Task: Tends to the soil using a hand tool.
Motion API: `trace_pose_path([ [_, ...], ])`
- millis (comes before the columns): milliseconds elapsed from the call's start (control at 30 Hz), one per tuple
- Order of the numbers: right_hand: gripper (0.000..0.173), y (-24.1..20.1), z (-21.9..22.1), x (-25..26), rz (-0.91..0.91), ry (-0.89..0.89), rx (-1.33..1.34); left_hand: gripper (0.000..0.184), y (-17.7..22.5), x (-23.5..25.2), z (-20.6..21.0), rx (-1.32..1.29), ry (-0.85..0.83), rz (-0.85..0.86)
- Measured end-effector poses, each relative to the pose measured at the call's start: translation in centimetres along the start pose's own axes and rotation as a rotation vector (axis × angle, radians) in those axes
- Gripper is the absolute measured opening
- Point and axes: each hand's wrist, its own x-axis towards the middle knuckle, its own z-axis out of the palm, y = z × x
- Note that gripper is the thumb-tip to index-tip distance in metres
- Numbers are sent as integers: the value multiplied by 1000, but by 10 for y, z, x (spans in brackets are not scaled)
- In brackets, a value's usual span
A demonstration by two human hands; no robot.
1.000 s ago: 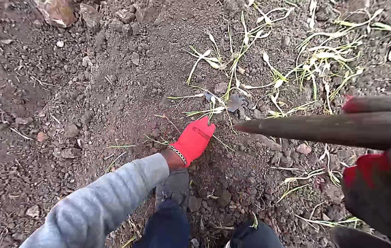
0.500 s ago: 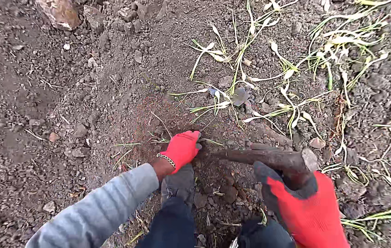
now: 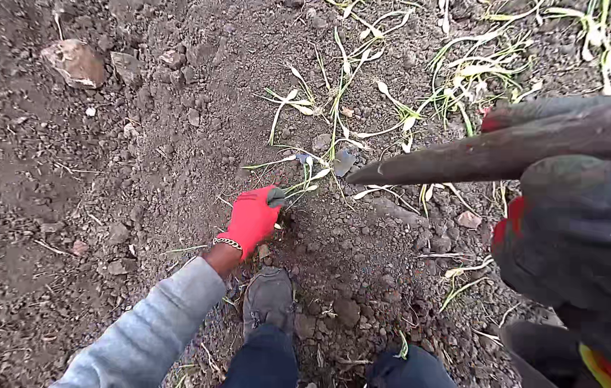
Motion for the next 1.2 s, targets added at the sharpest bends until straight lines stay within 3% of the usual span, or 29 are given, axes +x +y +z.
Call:
trace_pose_path([
  [67,12,7,25,15,52,22,46,18,-5,-12,-29,46,65,51],
  [100,16,17,48,19,66,13,-137,17,-6,-16,-43,93,118,88],
  [200,23,113,130,-11,332,-222,-519,16,9,-24,-73,293,215,159],
  [267,33,155,149,-31,456,-352,-580,17,29,-26,-64,431,130,141],
  [367,24,128,109,-44,508,-222,-468,33,32,-30,3,506,-243,157],
  [433,24,95,74,-60,425,-92,-374,35,16,-34,32,462,-377,188],
  [567,11,31,38,-54,89,34,-26,26,-24,-43,9,223,-123,151],
  [600,2,17,39,-38,60,71,56,23,-33,-42,-4,195,-52,153],
  [667,14,-1,49,-13,202,77,133,18,-44,-45,-26,168,60,169],
  [700,9,0,61,-5,282,73,87,17,-44,-46,-38,161,103,182],
  [767,19,46,100,4,257,-10,-240,17,-37,-50,-58,177,168,193],
  [867,26,147,170,-13,383,-319,-522,18,-16,-52,-72,248,238,201],
  [900,28,159,175,-25,419,-399,-548,19,-10,-51,-68,276,229,203],
  [967,27,158,159,-36,426,-376,-541,21,-2,-41,-41,335,87,187],
  [1067,37,125,116,-68,417,-220,-536,32,-10,-37,23,358,-331,222],
  [1133,43,118,99,-98,386,-180,-537,41,-25,-41,38,250,-318,279],
  [1200,44,126,95,-112,414,-147,-504,45,-40,-36,24,154,-147,298],
])
